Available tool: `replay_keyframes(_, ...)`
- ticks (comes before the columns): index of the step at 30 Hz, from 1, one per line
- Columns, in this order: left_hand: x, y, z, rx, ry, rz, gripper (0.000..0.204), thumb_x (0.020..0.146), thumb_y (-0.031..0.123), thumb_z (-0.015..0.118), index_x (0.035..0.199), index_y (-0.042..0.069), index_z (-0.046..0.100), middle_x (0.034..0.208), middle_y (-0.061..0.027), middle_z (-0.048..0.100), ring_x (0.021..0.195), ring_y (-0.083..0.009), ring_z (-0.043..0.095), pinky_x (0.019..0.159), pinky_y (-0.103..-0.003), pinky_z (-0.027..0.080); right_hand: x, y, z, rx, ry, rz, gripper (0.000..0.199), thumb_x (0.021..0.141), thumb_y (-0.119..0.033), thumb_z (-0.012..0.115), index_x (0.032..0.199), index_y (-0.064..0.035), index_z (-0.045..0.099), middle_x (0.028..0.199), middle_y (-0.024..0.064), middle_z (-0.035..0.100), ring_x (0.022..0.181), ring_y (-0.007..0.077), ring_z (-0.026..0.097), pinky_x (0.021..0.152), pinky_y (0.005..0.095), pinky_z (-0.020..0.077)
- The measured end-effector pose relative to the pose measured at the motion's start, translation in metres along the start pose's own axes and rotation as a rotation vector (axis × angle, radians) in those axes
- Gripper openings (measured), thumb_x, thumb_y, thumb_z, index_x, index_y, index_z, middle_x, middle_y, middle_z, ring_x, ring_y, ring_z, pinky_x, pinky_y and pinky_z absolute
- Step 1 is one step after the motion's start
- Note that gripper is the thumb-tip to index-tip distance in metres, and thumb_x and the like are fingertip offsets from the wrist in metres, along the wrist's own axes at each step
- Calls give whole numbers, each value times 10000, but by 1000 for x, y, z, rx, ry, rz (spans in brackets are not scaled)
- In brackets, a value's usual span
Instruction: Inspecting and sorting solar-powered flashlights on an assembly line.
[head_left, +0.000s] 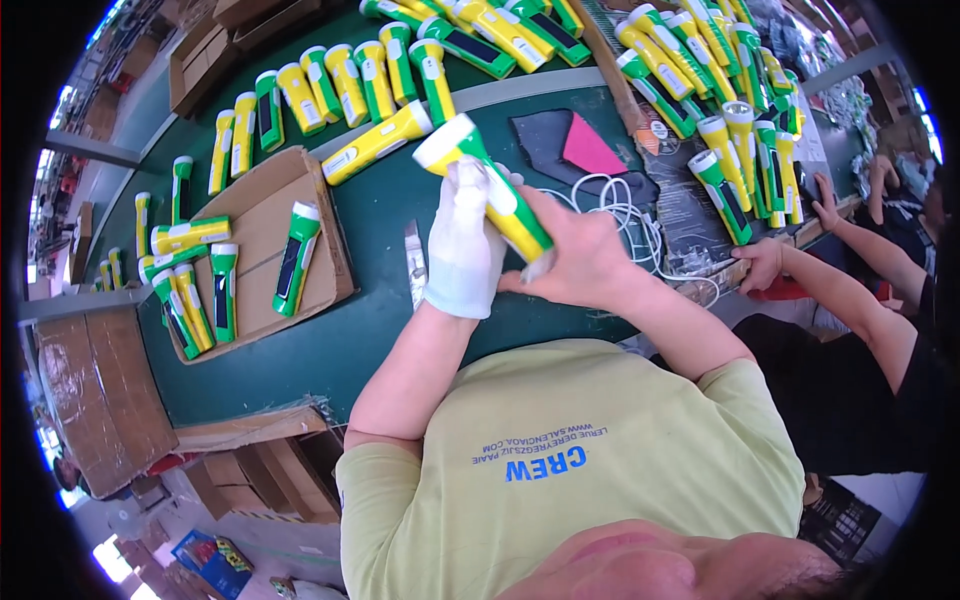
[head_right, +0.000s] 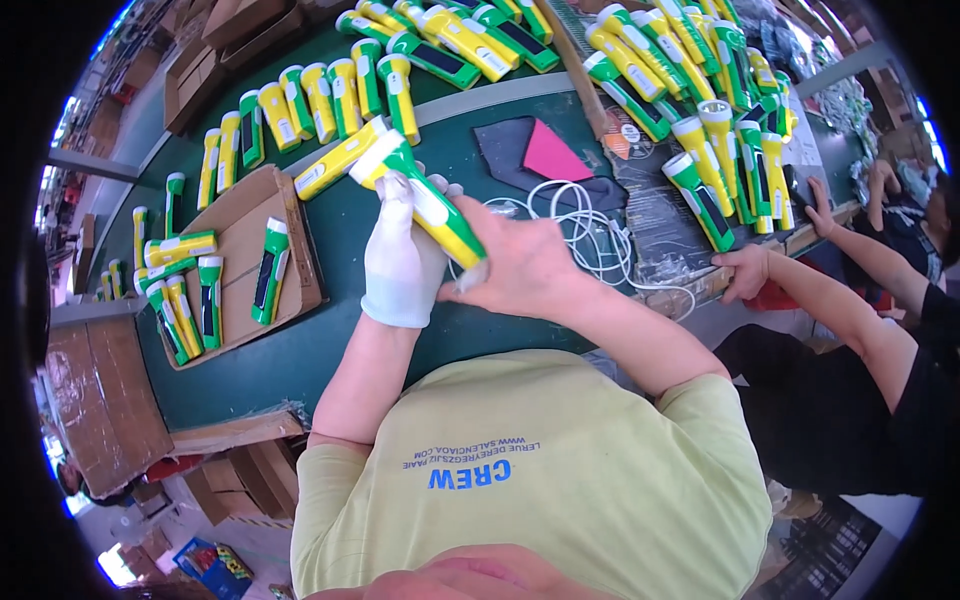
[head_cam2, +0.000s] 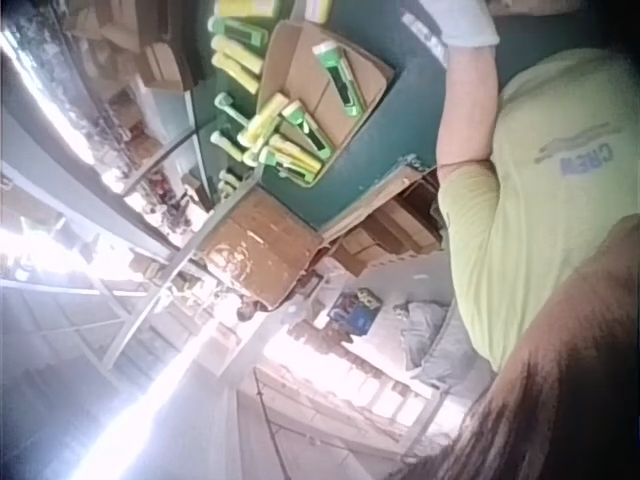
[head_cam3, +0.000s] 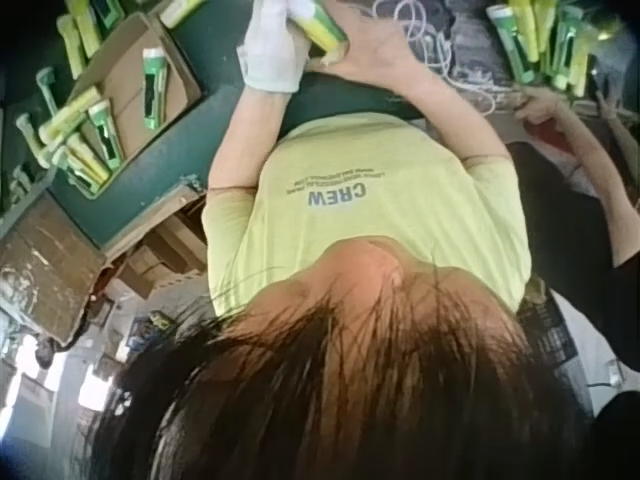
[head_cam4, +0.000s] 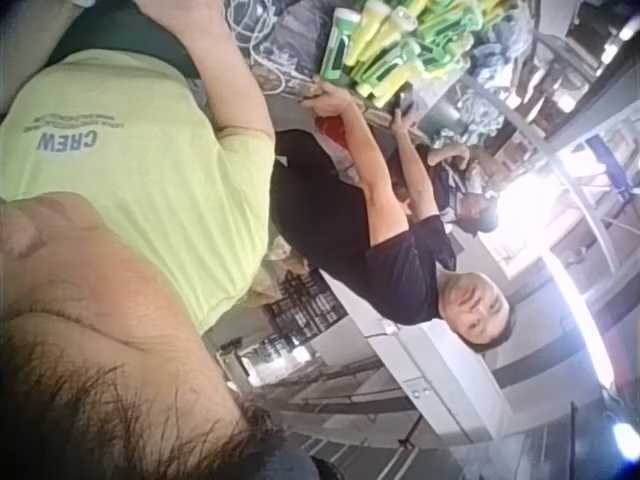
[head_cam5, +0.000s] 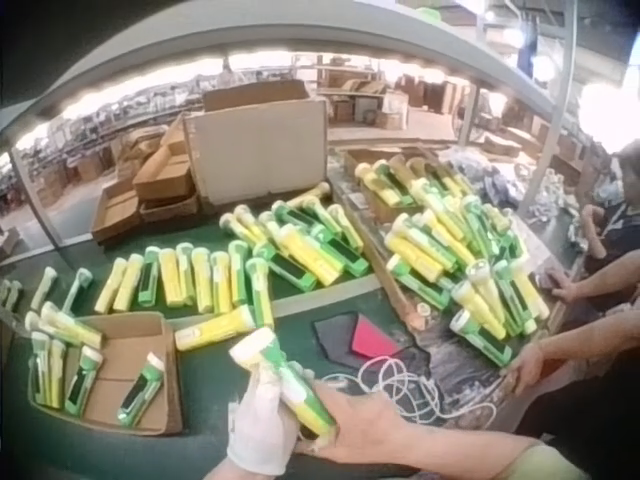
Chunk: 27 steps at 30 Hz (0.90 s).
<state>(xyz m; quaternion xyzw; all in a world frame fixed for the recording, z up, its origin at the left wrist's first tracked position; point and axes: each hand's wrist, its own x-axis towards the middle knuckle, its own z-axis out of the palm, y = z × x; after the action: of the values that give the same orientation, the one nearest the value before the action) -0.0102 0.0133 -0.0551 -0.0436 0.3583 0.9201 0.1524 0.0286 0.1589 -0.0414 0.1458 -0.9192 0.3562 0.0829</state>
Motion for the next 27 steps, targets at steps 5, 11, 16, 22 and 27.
replay_keyframes(5,3,6,-39,240,-78,5,731,975,575,359,1460,34,286,1436,-142,402,1340,-294,371,1103,-435,273,34,33,-78,568,613,150,269,836,-252,722,956,-20,657,795,51,679,664,125,646,588,291,523)
replay_keyframes(11,16,-10,-21,61,-347,82,763,906,556,546,1439,88,266,1363,-122,455,1322,-269,404,1091,-449,318,17,49,-11,1141,-283,412,476,905,-470,602,945,1,661,761,89,664,523,112,552,450,246,369)
replay_keyframes(16,29,6,-14,83,-306,101,438,918,398,615,1163,59,485,891,-53,618,807,-172,604,772,-324,503,6,48,11,699,-177,197,404,918,-376,610,1054,2,655,902,52,682,760,79,587,665,260,480)
replay_keyframes(22,-9,8,7,908,-475,240,535,742,45,653,1254,3,500,1209,-87,558,1098,-180,537,970,-329,430,-5,36,14,216,-82,-174,447,713,-284,773,1103,-123,623,952,153,671,918,349,660,808,371,530)
replay_keyframes(27,29,47,-22,1499,-329,721,560,815,289,687,1286,47,504,1271,-178,524,1217,-358,485,1052,-412,364,30,81,-100,729,345,297,233,796,-168,717,962,-35,623,720,22,612,595,63,535,515,226,386)
